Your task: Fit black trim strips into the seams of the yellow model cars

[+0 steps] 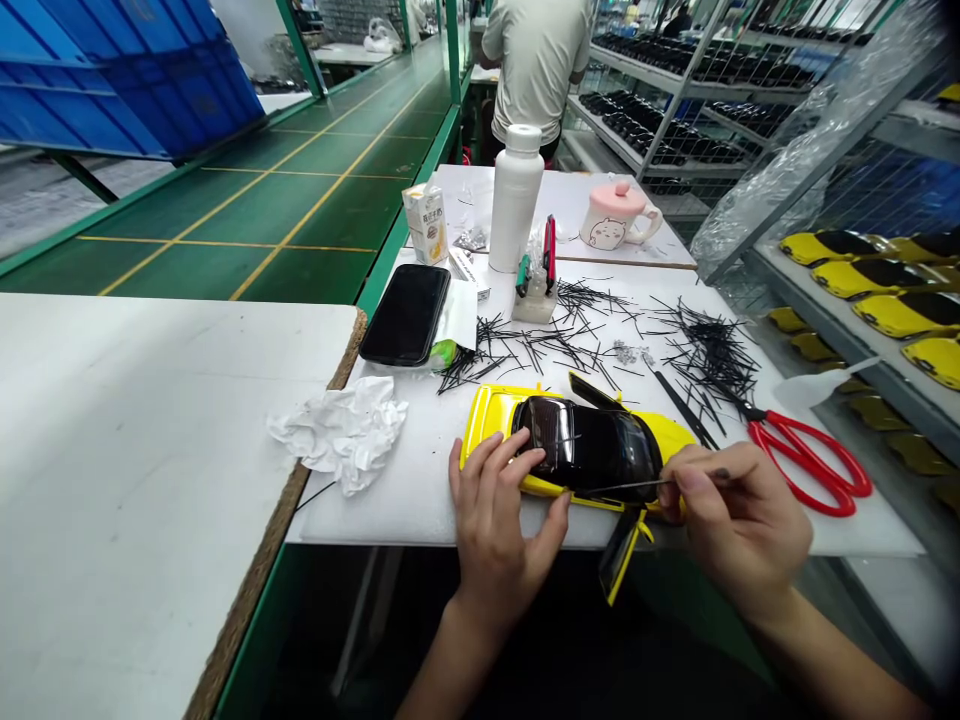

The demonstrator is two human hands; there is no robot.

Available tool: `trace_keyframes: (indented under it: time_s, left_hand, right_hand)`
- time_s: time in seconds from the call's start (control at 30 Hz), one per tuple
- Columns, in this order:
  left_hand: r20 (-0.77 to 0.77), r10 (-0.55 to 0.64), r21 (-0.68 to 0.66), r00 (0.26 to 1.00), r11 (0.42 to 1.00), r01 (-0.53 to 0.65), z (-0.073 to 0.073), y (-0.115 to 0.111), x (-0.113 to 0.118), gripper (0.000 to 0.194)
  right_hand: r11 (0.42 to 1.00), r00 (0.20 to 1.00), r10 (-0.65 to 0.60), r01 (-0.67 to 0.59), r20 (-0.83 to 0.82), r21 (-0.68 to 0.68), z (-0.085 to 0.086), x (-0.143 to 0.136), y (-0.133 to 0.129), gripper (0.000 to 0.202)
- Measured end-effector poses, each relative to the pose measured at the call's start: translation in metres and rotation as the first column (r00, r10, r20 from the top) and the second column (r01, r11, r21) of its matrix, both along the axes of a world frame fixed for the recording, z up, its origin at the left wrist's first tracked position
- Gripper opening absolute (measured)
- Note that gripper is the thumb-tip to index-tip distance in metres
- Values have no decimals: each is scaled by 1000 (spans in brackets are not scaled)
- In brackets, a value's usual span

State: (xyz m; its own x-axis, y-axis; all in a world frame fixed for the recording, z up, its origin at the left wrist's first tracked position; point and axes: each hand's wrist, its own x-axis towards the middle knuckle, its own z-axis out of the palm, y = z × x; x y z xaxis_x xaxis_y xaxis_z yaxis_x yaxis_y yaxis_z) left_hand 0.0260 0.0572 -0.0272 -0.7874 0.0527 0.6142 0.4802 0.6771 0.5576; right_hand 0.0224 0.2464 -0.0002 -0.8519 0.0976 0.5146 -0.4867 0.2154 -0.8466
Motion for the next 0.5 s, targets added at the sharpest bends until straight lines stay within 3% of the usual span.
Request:
trace_keyframes:
  time_s: [0.5]
  left_hand:
    - [1,-10,5,1000,1000,10,1,-1,1,35]
  right_hand:
    - [989,995,57,-45,-85,143,-7,2,2,15]
